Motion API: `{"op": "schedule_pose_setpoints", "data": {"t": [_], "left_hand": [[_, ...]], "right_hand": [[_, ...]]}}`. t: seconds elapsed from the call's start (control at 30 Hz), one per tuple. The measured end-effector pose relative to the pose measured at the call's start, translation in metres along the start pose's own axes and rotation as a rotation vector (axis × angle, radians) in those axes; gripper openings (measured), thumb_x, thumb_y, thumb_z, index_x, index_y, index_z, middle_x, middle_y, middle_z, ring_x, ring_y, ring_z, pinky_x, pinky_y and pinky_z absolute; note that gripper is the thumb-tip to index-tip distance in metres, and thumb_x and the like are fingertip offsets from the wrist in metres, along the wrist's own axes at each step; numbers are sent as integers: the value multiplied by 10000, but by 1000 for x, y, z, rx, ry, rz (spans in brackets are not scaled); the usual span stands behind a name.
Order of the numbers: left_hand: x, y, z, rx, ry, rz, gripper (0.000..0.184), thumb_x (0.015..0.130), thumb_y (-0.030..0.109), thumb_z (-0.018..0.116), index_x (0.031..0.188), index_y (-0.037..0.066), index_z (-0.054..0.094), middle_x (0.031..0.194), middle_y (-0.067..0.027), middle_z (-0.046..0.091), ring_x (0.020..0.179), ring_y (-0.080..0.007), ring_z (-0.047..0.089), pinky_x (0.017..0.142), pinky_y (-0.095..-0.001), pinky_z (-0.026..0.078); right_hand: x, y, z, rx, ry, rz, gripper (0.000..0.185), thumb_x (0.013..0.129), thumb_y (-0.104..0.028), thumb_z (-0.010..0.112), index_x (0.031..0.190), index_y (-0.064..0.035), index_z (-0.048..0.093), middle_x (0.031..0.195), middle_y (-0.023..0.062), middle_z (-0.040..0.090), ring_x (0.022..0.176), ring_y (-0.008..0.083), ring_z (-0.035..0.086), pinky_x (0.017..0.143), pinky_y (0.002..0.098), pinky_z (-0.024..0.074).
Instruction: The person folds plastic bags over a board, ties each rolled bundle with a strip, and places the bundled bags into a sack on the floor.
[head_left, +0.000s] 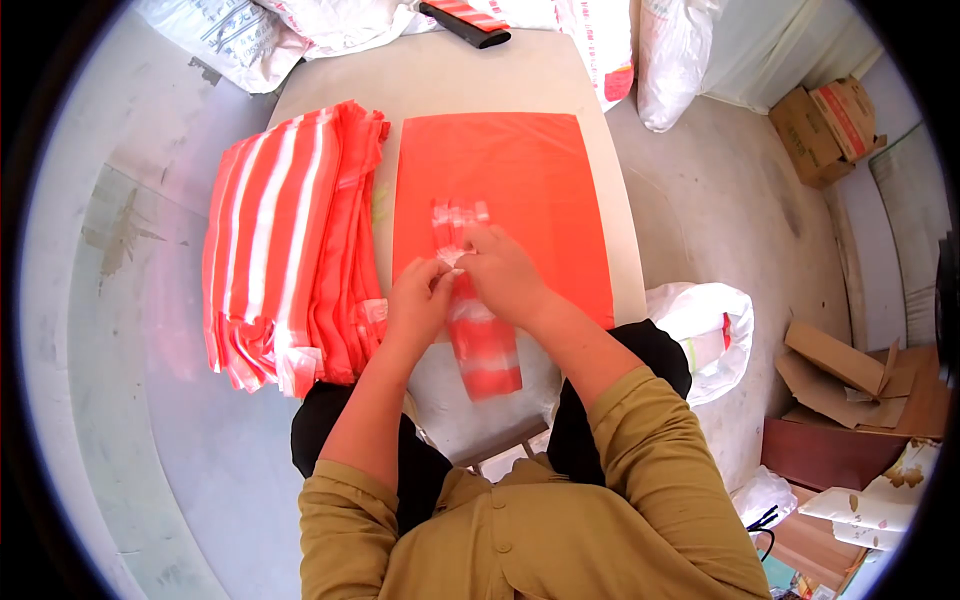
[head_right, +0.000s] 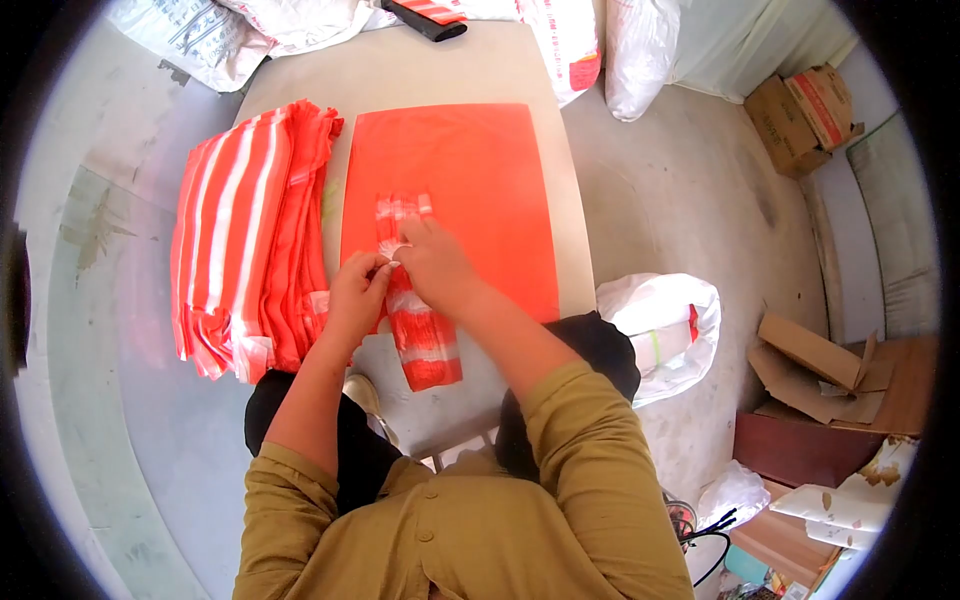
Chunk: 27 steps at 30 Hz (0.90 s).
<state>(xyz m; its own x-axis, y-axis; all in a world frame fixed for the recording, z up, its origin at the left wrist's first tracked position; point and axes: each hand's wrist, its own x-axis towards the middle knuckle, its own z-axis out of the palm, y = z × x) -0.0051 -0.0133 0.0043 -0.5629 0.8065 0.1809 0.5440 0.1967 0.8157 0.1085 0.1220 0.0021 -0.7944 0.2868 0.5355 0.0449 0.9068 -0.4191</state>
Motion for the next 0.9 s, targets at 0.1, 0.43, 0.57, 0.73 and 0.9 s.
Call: {"op": "schedule_pose_setpoints", "data": {"t": [0.1,0.43,0.57,0.73,0.9], "left_hand": [[1,-4,3,-34,9,-11,105,923,91,642,926,-13,631,847,-139,593,773,-260,597,712,-346,477],[5,-19,6,-177,-92,-124,87,974,76,605,947,-6,618,847,-42,610,796,-117,566,731,-273,477],[3,-20,6,-211,-26,-207,98,921,79,626,914,-19,620,794,-142,623,745,-258,620,705,-352,493],[1,-14,-8,180,-12,-167,155,900,111,643,882,-40,613,839,-203,648,799,-366,637,717,-418,500],[0,-17,-6,272,13,-84,227,888,176,668,822,-33,606,835,-208,629,811,-382,611,713,-448,490]], "right_hand": [[1,5,-5,31,-217,70,109,830,-91,640,907,-50,706,952,113,683,915,324,636,761,434,520],[3,1,-16,31,-217,46,63,822,-132,658,856,-80,672,830,96,641,807,317,636,733,422,519],[-2,7,-12,-66,-104,-48,56,801,-135,655,824,-83,653,813,65,608,810,282,623,717,403,521],[-14,18,-15,-165,-160,71,75,808,-128,630,781,-68,666,864,68,626,878,268,621,733,402,529],[-13,11,-26,-161,-225,174,165,847,-142,612,734,-52,694,890,72,639,887,265,625,733,407,534]]}}
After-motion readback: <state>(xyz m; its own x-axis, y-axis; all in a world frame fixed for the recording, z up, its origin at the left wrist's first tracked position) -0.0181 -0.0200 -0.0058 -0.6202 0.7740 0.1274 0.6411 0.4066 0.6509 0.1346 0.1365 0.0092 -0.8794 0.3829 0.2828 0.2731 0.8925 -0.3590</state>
